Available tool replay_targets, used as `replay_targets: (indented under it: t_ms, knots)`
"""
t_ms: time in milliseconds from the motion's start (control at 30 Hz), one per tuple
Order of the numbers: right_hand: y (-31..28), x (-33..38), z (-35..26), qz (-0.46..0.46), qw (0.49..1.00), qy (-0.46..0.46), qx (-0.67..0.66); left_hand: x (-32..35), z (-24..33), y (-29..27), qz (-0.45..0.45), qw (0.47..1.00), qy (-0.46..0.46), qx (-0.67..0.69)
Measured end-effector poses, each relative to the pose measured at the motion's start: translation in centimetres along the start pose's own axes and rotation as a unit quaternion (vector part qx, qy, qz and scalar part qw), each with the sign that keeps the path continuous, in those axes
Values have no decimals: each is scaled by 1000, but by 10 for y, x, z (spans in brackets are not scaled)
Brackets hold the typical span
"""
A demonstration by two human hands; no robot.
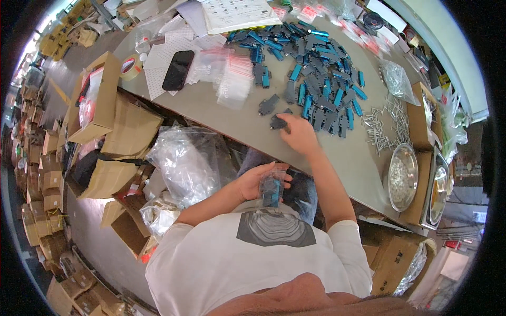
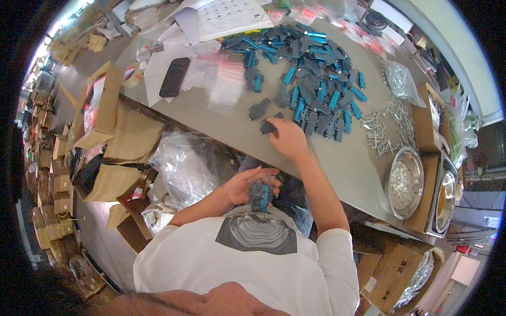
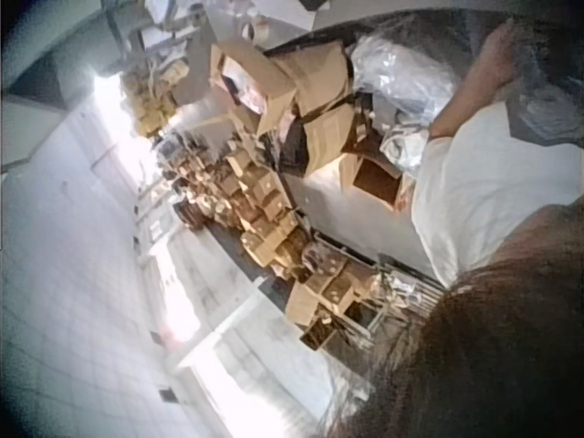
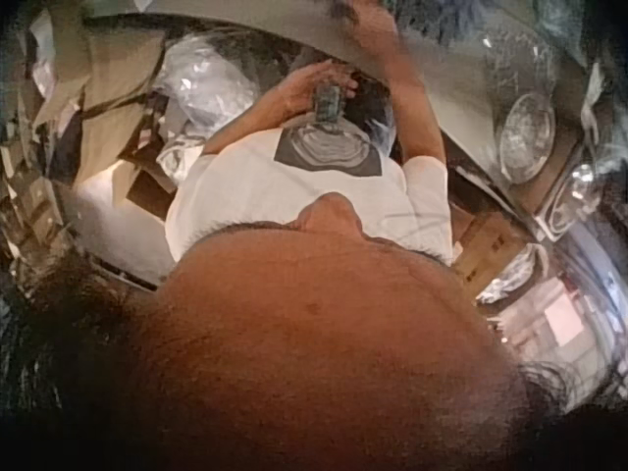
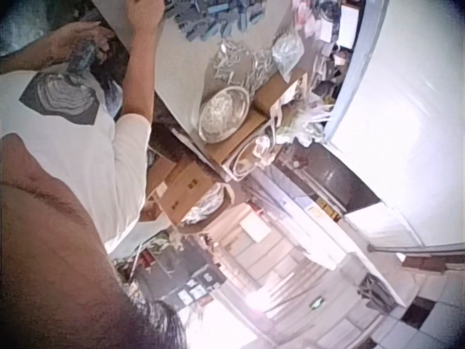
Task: The person walks through a warehouse and places a cardboard box on a table. They then pick up small blue and grey plastic components and white fasteners, inserting the fasteners into the components one by one. The person continues this repetitive assembly process, handling the parts and fasteners by hand.
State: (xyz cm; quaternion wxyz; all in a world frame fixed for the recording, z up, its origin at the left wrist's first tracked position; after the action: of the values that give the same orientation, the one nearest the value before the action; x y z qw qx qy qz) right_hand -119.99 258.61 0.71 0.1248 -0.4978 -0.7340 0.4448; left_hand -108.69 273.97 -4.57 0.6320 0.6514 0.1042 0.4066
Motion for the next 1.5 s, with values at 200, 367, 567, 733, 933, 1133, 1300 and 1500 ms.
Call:
replay_targets:
  t_ms: [200,367,567,733,933,1133,1300,1500]
  knots:
    - [10,-5,2,-6,967,-150,207,11,7,5,28,999,18,-4]
    - [-24,8,-19,-30,988,107,-109,13,9,11,27,998,37,-42]
    - [-21,66,-6,-123,830,285,-464,5,2,17,-6,1000,1,-30]
    - [-28,85,2,-55,787,373,-489,-3,-9,15,-2,998,-35,-43]
    - [-39,96,-2,-141,783,329,-508,-5,-20,16,11,998,-34,-59]
    - [-39,110,10,-267,761,232,-543,-7,-28,11,-1,993,-38,-114]
    - [-57,106,-6,-354,863,34,-360,-2,-31,27,-1,992,-75,-99]
    - [-84,110,-31,-346,924,-10,-164,5,-33,44,-97,982,-9,-161]
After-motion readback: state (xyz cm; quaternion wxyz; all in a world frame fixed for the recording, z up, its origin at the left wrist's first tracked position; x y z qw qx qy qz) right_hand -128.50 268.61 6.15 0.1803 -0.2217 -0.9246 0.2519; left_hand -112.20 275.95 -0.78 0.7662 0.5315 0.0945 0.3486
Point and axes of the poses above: each hand's wrist, its own x-axis away from the middle knuckle, its own y-axis out of the palm, z = x × y, the point moved 2 cm from there along -x, towards the middle knuckle, and after that the axes turned 8 degrees about z, right-handed, at the moved point
